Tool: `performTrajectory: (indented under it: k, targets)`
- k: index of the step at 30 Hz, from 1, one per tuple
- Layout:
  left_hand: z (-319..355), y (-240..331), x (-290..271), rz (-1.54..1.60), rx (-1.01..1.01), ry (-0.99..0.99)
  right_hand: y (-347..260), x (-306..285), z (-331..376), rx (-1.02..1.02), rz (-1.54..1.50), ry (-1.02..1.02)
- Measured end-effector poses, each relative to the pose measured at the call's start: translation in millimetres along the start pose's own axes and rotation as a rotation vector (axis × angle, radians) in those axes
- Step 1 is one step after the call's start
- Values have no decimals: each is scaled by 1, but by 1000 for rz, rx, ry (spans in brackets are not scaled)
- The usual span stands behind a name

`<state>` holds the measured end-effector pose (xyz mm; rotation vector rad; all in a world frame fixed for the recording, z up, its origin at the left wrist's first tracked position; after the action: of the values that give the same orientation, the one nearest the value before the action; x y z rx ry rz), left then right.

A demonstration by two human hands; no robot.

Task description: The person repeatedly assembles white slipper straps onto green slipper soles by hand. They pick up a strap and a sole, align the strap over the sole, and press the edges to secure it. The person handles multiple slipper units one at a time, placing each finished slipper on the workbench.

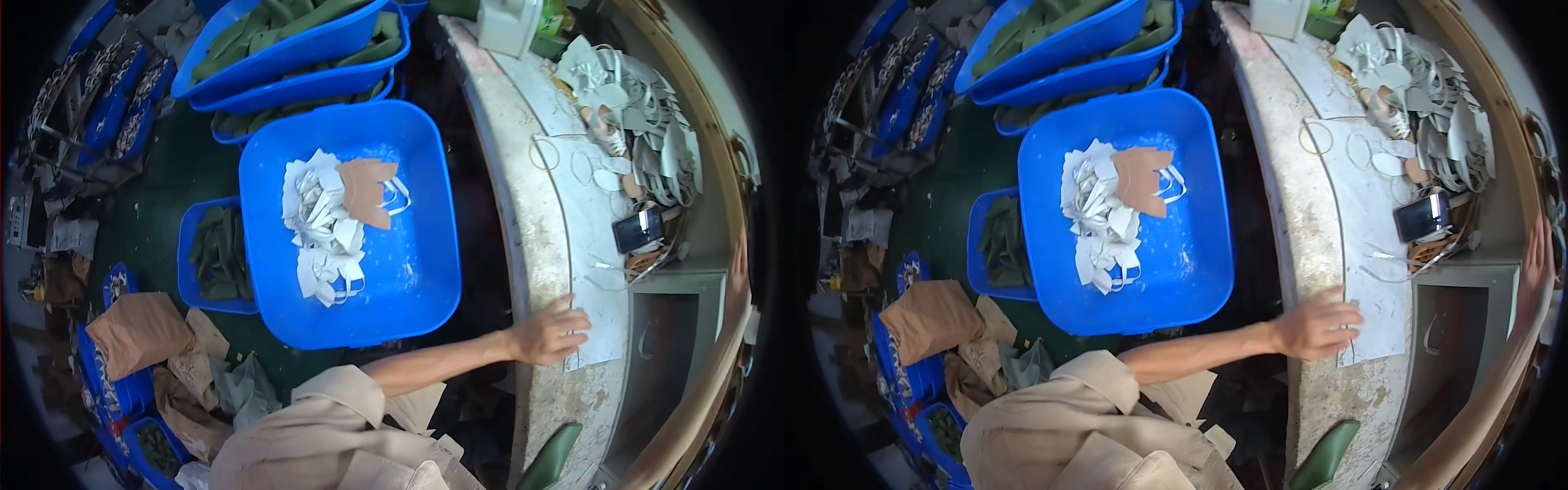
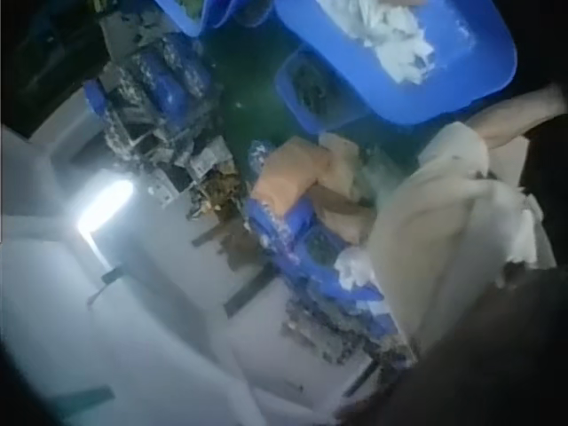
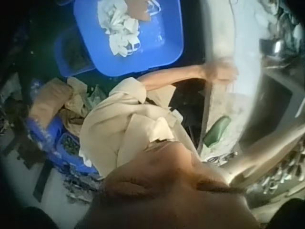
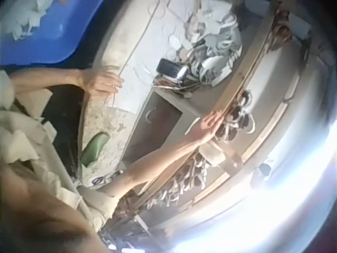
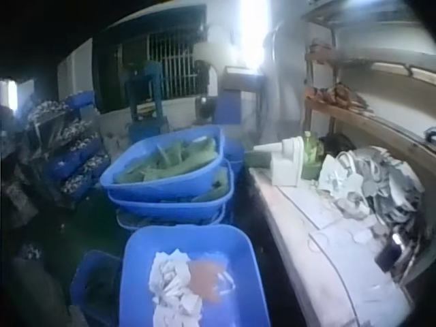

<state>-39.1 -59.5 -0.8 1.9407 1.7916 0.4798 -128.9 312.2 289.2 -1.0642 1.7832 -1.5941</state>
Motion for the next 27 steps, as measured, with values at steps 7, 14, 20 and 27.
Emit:
performTrajectory:
  k: [7, 14, 20, 27]
  targets:
    - [90, -92, -231, -906, -532, 178, 37, -39, 292, 53, 839, 19]
    - [118, -165, -377, -1230, -422, 74, 57, -127, 379, 160, 1113, 310]
    - [65, -117, -243, -863, -416, 126, 66, -155, 354, 129, 1156, 327]
    - [17, -9, -91, -476, -77, -79, 157, -228, 210, 177, 938, 797]
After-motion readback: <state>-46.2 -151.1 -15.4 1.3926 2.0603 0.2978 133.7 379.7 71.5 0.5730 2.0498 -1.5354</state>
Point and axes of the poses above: each hand's wrist, its own z-axis away from the middle knuckle, its own x-axis out of the palm, y = z × x, the point moved 2 cm from there along -z, towards the middle knuckle, and after that the axes turned 14 degrees about y, right-handed, at the moved point
